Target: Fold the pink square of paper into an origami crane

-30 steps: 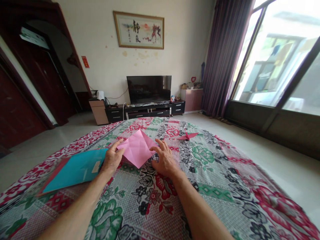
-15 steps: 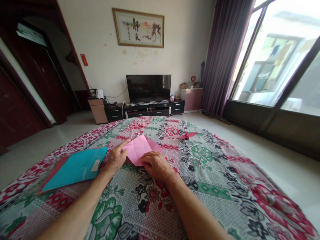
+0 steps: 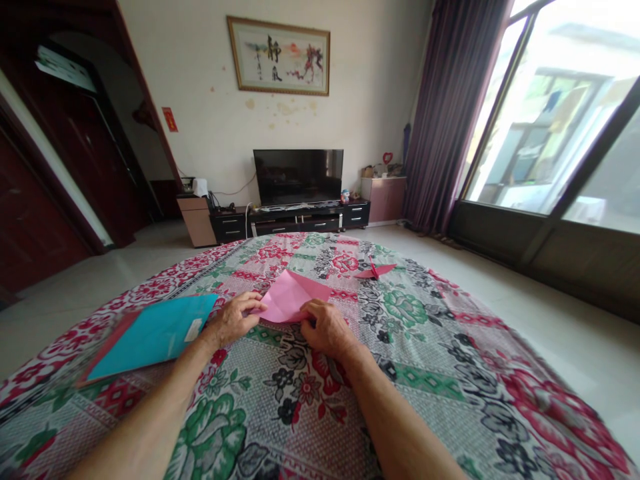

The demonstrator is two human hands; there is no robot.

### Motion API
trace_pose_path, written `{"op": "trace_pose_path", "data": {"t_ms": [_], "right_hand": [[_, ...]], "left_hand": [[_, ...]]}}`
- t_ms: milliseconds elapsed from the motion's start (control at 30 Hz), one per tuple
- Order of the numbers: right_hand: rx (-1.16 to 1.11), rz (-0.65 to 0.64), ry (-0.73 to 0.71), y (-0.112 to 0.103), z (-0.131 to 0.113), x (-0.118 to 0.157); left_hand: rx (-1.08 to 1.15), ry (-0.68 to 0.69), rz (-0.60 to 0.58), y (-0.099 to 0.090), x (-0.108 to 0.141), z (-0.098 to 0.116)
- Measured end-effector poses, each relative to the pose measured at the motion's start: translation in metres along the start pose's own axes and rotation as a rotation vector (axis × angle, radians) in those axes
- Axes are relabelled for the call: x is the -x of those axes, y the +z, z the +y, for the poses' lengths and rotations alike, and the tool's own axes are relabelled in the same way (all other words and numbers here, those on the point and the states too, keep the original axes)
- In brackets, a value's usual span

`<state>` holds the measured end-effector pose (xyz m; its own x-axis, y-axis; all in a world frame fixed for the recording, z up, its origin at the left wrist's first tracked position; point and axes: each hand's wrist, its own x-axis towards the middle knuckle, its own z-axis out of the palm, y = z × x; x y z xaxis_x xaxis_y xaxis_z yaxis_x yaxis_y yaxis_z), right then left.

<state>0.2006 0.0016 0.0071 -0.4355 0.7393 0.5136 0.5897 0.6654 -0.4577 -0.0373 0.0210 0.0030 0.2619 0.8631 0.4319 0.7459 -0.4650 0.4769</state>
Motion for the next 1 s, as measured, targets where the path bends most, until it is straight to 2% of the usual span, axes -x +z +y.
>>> {"op": "trace_pose_path", "data": {"t_ms": [400, 667, 1000], "right_hand": [[0.065, 0.01, 0.094, -0.005, -0.003, 0.0], [0.121, 0.029, 0.123, -0.003, 0.0, -0.001], [0.285, 0.112, 0.193, 0.003, 0.01, -0.006]], "left_hand": [[-0.003, 0.056, 0.011, -0.001, 0.001, 0.005], [-0.014, 0.089, 0.02, 0.002, 0.0, 0.0], [-0.058, 0.097, 0.023, 0.008, -0.004, -0.002]]}}
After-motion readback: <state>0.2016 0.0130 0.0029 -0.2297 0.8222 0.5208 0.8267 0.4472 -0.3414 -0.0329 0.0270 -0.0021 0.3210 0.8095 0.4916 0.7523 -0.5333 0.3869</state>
